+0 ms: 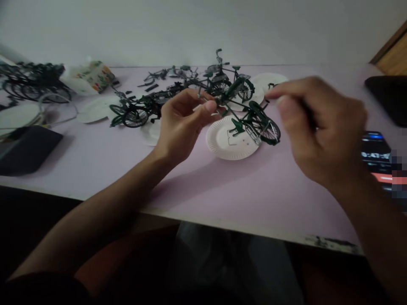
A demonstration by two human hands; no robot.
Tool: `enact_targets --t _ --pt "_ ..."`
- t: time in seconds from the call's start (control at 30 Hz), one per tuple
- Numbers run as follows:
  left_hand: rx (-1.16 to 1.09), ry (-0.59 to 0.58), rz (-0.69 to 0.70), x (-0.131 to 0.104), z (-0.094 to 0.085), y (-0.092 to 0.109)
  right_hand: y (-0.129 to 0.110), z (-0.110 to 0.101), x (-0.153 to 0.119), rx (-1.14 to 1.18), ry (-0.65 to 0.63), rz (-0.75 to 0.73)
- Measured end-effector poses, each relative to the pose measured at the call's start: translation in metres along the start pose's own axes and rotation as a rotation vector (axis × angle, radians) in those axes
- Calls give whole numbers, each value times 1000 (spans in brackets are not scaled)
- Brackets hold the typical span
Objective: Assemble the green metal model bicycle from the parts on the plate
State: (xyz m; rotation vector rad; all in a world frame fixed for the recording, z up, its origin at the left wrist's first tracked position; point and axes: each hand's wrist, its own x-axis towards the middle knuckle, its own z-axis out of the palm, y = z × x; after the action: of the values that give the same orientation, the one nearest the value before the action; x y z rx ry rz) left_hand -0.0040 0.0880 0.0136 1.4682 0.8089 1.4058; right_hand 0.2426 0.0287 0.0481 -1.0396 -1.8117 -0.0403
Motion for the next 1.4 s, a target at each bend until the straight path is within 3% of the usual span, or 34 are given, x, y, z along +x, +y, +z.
enact_targets --t 0.1,0.2,0.37,0.53,0.67,0.8,0.93,1.17,1.3,1.4 --pt "26 46 23 3 -2 -1 8 4 -4 -278 -206 -228" --pt "-2 4 74 4 -2 -6 10 11 -10 -467 -205 -314" --pt "31 -50 190 6 -3 -12 12 14 -13 -554 -158 -262" --pt "236 -43 349 7 -10 -17 31 11 -7 -452 -110 -123" --pt "662 -228 431 7 -10 -27 39 12 -5 -387 -82 -11" --pt "1134 -359 440 10 -2 -32 28 15 -3 -287 -76 144" --pt "1350 -465 433 11 5 -28 15 17 1 -151 -47 298" --pt "1379 -548 417 7 5 -24 21 21 6 143 -21 599" --pt "1193 -470 446 7 -3 -22 24 23 8 345 -23 873" --pt "989 -402 456 5 -10 -17 25 24 8 526 -36 968"
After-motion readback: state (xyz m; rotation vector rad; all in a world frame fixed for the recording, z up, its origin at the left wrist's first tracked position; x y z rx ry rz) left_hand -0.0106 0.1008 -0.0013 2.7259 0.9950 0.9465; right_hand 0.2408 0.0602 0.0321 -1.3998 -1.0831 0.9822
